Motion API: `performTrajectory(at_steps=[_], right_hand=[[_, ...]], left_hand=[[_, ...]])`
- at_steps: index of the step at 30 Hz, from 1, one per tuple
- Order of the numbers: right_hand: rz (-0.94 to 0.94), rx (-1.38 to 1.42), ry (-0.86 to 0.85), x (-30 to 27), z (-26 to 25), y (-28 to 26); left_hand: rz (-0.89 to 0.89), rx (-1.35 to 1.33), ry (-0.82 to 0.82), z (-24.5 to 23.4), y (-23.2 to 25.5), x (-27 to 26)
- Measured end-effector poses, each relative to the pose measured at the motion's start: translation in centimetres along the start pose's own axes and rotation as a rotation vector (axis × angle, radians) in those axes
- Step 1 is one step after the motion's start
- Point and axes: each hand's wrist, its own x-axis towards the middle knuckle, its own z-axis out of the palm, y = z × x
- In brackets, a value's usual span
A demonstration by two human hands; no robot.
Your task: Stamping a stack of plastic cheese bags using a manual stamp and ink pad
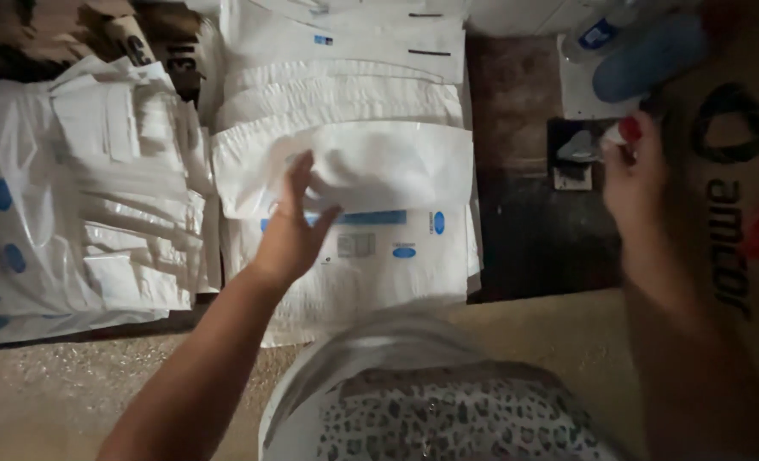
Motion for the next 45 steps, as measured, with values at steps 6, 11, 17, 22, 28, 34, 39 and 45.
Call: performTrajectory(at_steps=[6, 11, 17, 22, 28, 34, 39, 45], right_hand=[[0.007, 0.020, -0.012, 0.2, 0.5, 0.4], [0.008, 0.150, 0.033, -3.4, 1.3, -11.2], [-0.194, 0.302, -0.133, -11.1, 9.2, -20.7], [-0.417, 0.061, -0.100, -12.0, 13.5, -22.3], [-0.079, 0.376, -0.209, -11.1, 13.0, -22.2], [0.032, 0.446, -0.003, -11.1, 7.1, -23.1], [0.069, 0.418, 0.011, -13.7, 5.7, -23.4], [0.079, 0.525, 0.038, -16.4, 6.9, -23.7]], left_hand=[[0.391, 0.431, -0.069, 2.3, -5.7, -0.1], [0.442, 0.496, 0.078, 0.7, -5.7, -1.1], [0.365, 0.737, -0.273, -1.0, -8.2, -3.0], [0.256, 0.607, -0.498, -6.3, -3.8, -2.7], [0.320, 0.601, -0.502, -7.4, -2.0, -1.6], [0.238, 0.519, -0.503, -5.4, -7.2, -1.0], [0.191, 0.318, -0.539, -7.1, -5.5, -0.6], [-0.017, 0.242, -0.482, -7.2, -4.4, -0.7]])
